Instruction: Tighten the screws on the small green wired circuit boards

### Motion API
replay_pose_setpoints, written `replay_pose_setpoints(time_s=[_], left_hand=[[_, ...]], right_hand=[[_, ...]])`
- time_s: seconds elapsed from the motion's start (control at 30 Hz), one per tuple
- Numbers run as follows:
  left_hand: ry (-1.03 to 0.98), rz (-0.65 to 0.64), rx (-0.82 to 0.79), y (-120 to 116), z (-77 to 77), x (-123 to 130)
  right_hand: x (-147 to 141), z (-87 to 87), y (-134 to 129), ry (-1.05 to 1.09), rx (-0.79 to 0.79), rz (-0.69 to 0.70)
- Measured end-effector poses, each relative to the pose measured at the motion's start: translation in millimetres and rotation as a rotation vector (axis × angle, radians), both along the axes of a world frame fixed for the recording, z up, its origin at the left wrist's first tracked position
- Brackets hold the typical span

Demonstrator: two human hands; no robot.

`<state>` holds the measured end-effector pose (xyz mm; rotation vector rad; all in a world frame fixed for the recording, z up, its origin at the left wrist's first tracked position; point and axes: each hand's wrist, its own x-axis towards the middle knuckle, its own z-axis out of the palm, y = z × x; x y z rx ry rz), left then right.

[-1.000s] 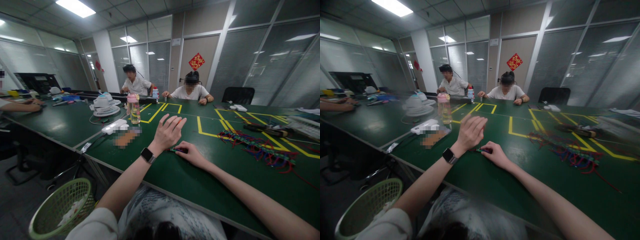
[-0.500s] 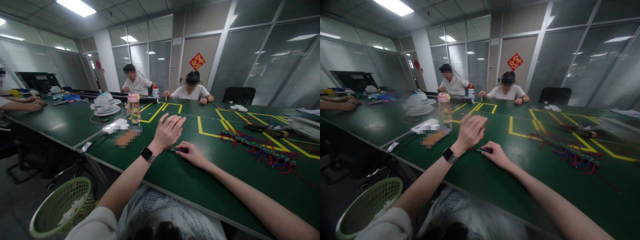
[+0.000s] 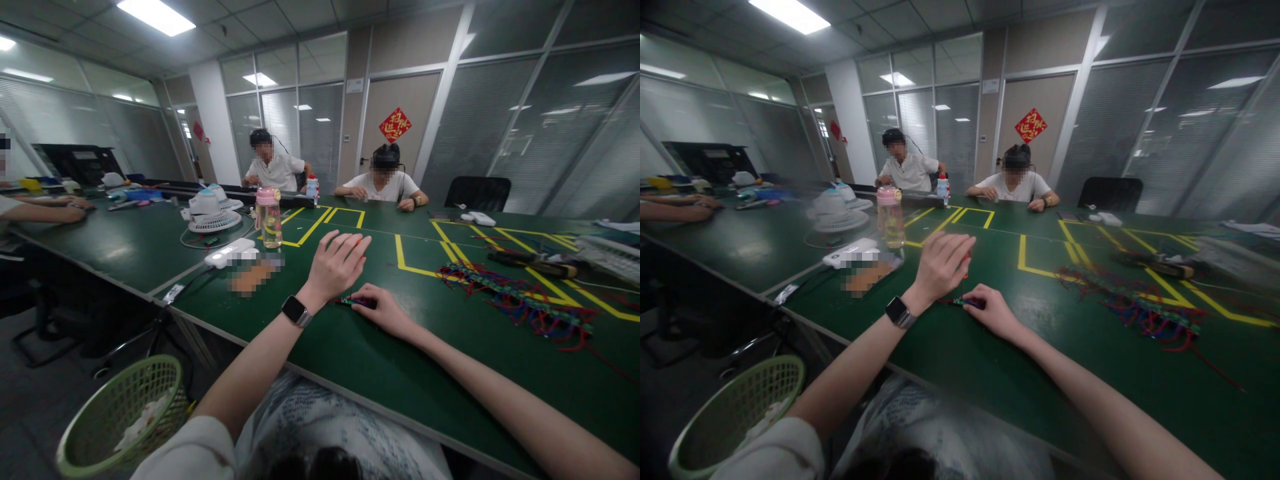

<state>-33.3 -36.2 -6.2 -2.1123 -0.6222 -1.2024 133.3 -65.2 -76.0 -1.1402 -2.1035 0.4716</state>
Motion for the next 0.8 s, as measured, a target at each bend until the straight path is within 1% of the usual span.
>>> replay_pose_setpoints(time_s=[0.07,0.13,0.2,0.27,0.3,0.37,0.43,0.47,0.53,0.63,0.73,0.8], left_hand=[[-0.024,-0.004,-0.007,0,-0.7,0],[-0.051,-0.010,-0.021,0,-0.9,0],[-0.075,-0.009,-0.039,-1,-0.6,0],[-0.091,0.000,-0.056,-1,-0.3,0],[-0.095,0.005,-0.061,-1,-0.3,0],[-0.097,0.007,-0.064,0,-0.7,0],[-0.101,0.006,-0.058,1,-1.4,1],[-0.102,0.006,-0.053,1,-1.8,1],[-0.103,0.010,-0.045,2,-2.0,1],[-0.096,0.026,-0.042,2,-1.4,1],[-0.096,0.037,-0.038,1,-0.5,0],[-0.097,0.039,-0.030,1,-0.4,1]], right_hand=[[-2,0.9,-2,-0.032,0.020,-0.008],[-4,1.8,-6,-0.070,0.085,-0.038],[-4,3.8,-11,-0.105,0.244,-0.101],[-5,8.1,-17,-0.172,0.478,-0.117],[-6,11.2,-21,-0.226,0.597,-0.078],[-12,19.0,-30,-0.363,0.796,0.097],[-24,27.6,-39,-0.458,0.922,0.274],[-32,31.7,-43,-0.482,0.955,0.330],[-49,38.9,-50,-0.501,0.978,0.369],[-71,46.2,-55,-0.548,0.908,0.410],[-81,48.7,-55,-0.572,0.789,0.419],[-81,48.1,-55,-0.570,0.745,0.409]])
